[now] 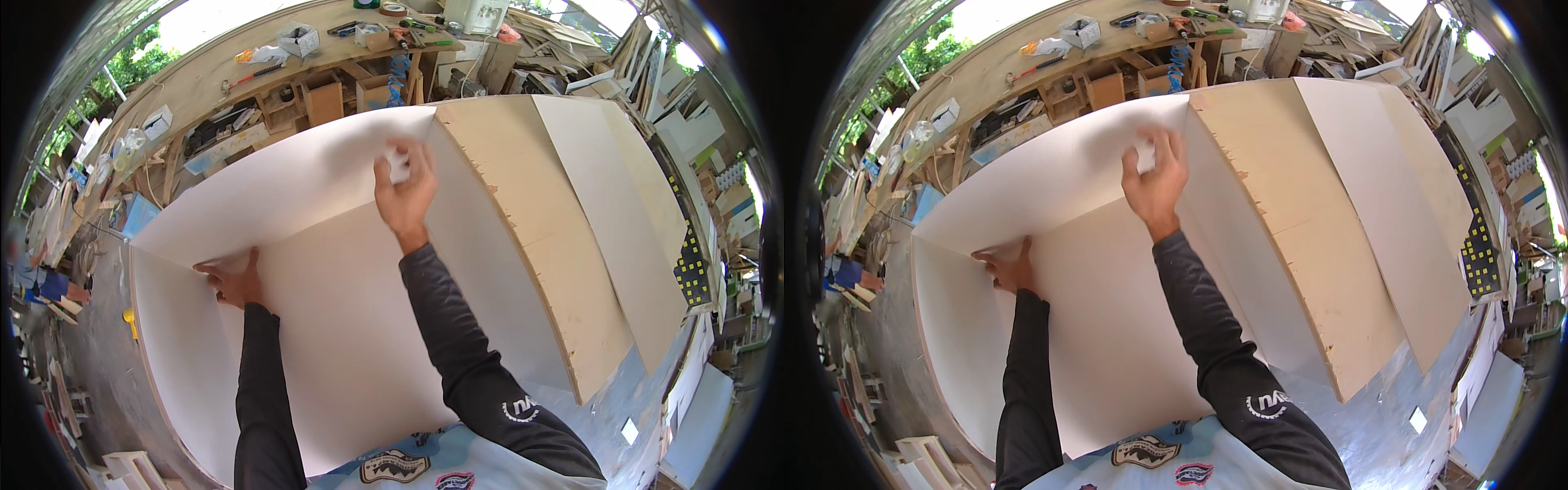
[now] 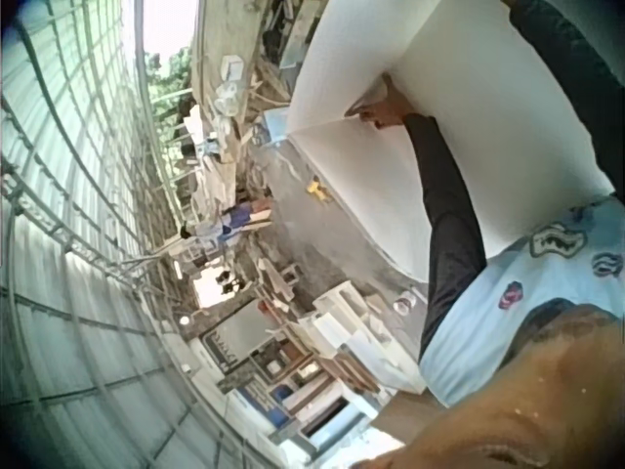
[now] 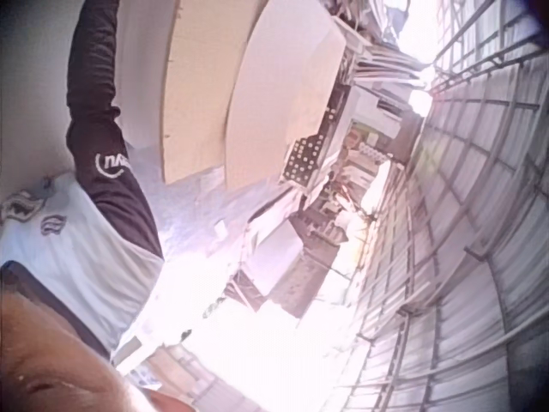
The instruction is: The person fits a white panel into a wooden cabinet frame, removes it to trim the edge using a power router, and then re-inserts the panel into the frame.
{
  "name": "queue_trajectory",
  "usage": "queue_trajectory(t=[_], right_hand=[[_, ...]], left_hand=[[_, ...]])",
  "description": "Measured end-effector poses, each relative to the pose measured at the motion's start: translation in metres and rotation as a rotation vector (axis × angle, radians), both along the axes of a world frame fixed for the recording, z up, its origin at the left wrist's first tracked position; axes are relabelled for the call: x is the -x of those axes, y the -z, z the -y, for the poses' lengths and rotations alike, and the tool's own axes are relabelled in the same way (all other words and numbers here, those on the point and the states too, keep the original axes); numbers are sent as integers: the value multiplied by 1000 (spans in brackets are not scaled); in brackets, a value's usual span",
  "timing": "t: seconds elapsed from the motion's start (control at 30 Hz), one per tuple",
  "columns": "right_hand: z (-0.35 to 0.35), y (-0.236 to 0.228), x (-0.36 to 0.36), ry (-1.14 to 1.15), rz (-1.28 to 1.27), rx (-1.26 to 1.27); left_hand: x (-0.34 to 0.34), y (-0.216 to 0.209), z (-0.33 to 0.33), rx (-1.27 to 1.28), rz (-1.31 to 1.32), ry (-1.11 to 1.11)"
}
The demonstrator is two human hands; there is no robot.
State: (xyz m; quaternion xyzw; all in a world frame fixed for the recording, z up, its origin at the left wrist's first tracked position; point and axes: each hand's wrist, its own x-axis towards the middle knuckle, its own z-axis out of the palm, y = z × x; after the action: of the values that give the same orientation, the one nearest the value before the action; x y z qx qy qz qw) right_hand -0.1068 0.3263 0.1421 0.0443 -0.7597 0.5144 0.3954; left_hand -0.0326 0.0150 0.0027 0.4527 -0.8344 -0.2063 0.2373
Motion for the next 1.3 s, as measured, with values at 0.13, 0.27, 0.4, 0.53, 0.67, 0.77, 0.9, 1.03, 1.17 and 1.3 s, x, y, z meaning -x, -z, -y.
queue_trajectory(t=[0.13, 0.27, 0.4, 0.53, 0.67, 0.77, 0.9, 1.03, 1.17, 1.3], right_hand=[[-24, -64, 36, 198, -162, -610], [-47, -74, 51, 4, 79, -783], [-52, -79, 61, -36, 91, -789], [-56, -77, 64, -96, 52, -754], [-68, -74, 61, -132, 5, -739], [-67, -80, 54, -226, -18, -712], [-64, -81, 27, -261, 10, -712], [-82, -69, 5, -183, -53, -798], [-70, -66, -3, -159, -46, -792], [-57, -84, 21, -255, 58, -744]], left_hand=[[7, -5, -15, -2, 71, 3], [6, -4, -16, 46, 108, -18], [5, -11, -17, 36, 121, -14], [6, -7, -17, 55, 109, -13], [8, -10, -28, 9, 138, -13], [8, -6, -20, 33, 105, -25], [1, -15, -12, -2, 27, 4], [7, -5, -21, -68, -12, 61], [-1, -14, -16, -107, -26, 42], [-7, -21, -17, -172, -76, 27]])
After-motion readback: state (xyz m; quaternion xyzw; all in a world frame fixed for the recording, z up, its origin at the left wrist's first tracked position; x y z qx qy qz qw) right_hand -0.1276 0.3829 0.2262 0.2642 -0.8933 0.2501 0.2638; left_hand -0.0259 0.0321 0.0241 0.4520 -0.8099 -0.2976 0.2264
